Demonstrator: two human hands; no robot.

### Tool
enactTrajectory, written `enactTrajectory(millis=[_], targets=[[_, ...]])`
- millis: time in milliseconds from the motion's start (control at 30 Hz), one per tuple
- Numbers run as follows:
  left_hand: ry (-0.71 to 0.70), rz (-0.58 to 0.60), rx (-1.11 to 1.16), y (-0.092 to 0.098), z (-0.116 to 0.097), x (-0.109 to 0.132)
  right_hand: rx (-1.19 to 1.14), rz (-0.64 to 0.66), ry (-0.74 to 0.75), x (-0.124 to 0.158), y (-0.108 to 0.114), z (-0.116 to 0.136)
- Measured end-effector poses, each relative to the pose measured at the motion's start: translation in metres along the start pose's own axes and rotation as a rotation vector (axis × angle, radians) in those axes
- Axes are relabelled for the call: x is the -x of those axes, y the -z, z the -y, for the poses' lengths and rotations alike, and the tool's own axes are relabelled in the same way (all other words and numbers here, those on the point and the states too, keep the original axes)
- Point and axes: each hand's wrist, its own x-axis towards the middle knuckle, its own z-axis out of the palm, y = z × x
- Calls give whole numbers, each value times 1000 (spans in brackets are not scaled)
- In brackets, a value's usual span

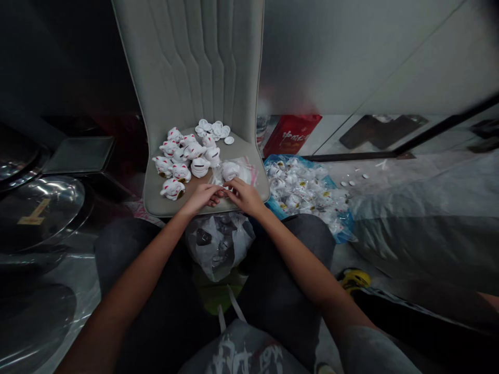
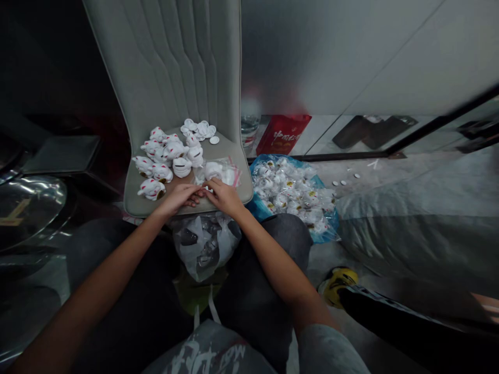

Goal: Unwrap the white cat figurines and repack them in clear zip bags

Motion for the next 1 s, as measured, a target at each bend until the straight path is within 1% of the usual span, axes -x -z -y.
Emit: enactTrajectory(millis=[200,333,467,567,667,767,833,900,1000], targets=[[0,-12,-1,-1,0,0,21,-29,31,0,-2,-1],[5,-8,-5,-2,0,0,5,-20,36,0,-1,-2],[9,-17,-14,-2,-1,1,-102,-24,30,-1,0,-2],[20,-30,-14,-2,-2,2,-235,-82,-17,-4,5,-5],[29,-39,-9,-1,-3,2,-450,-194,-153,-4,17,-14],[46,-52,-20,-1,-4,2,-822,-388,-293,-2,40,-24],[47,-55,-30,-1,-3,2,-1090,-538,-320,2,58,-29],[40,-56,-40,-1,-2,1,-1292,-678,-315,8,78,-34],[31,-65,-51,-2,0,-1,-1418,-832,-325,20,103,-43]])
